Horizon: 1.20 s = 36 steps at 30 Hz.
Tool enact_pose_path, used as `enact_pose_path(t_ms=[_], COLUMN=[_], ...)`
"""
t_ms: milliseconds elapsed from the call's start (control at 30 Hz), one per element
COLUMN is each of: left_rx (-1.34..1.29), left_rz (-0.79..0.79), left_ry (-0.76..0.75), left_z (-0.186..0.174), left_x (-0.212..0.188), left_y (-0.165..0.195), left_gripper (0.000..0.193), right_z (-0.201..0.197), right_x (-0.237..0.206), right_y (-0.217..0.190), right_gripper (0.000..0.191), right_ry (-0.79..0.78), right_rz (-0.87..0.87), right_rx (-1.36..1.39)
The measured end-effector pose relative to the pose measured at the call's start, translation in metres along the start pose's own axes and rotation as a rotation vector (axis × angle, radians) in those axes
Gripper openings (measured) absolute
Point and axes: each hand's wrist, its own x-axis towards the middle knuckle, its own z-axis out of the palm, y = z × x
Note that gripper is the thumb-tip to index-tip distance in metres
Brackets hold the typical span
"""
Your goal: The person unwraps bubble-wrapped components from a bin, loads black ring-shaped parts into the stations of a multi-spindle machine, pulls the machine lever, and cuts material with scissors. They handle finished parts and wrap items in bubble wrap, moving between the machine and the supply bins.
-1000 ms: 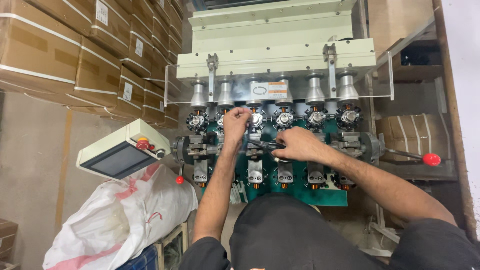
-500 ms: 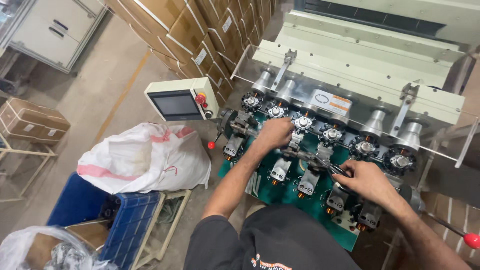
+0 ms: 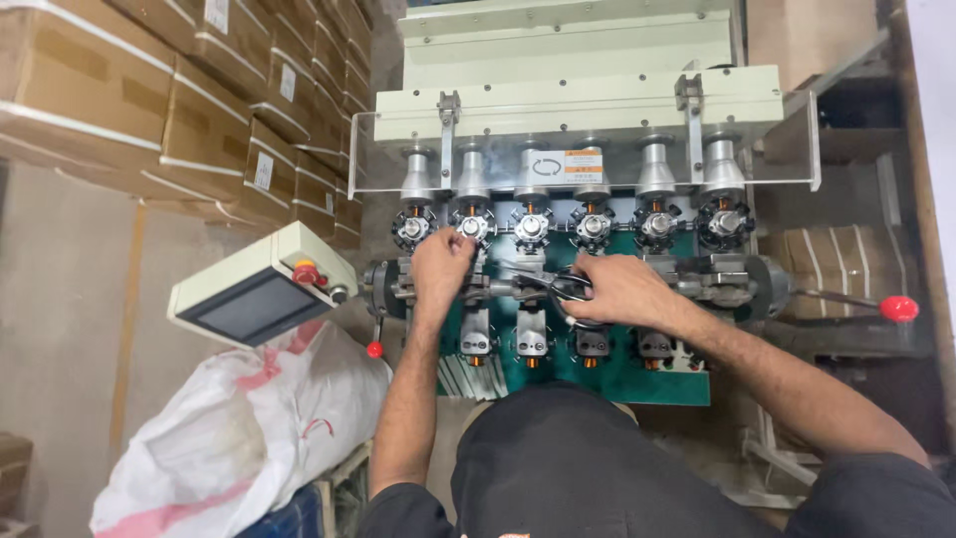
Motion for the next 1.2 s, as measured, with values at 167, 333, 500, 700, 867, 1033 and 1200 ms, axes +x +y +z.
enact_pose_path(t_ms=[167,333,500,700,867,1033,1200], left_rx=[-0.112,-0.330,-0.907,-0.167,0.113,0.022,0.087], left_rz=[-0.011,-0.049,-0.200,0.312,0.479,0.374,-0.124], left_ry=[-0.060,-0.084,-0.111,0.065,-0.144,-0.093,0.028], left_z=[0.011,0.029,0.041,0.006,-0.016,-0.045,-0.064], left_x=[0.012,0.028,0.053,0.019,0.007,0.005,0.010], left_y=[-0.012,-0.026,-0.035,-0.050,-0.028,-0.021,-0.039], left_gripper=[0.018,0.014,0.010,0.010,0.017,0.021,0.019], right_z=[0.017,0.026,0.035,0.042,0.033,0.024,0.030], right_x=[0.036,0.056,0.044,0.019,0.010,0.027,0.065], right_y=[-0.053,-0.074,-0.068,-0.042,-0.025,-0.034,-0.078], right_gripper=[0.062,0.048,0.048,0.049,0.047,0.044,0.049], right_ry=[0.008,-0.006,-0.028,-0.007,-0.051,-0.051,-0.039], right_rz=[0.036,0.076,0.081,0.075,0.104,0.035,-0.037], right_rx=[-0.102,0.020,0.018,0.081,0.090,0.097,-0.051])
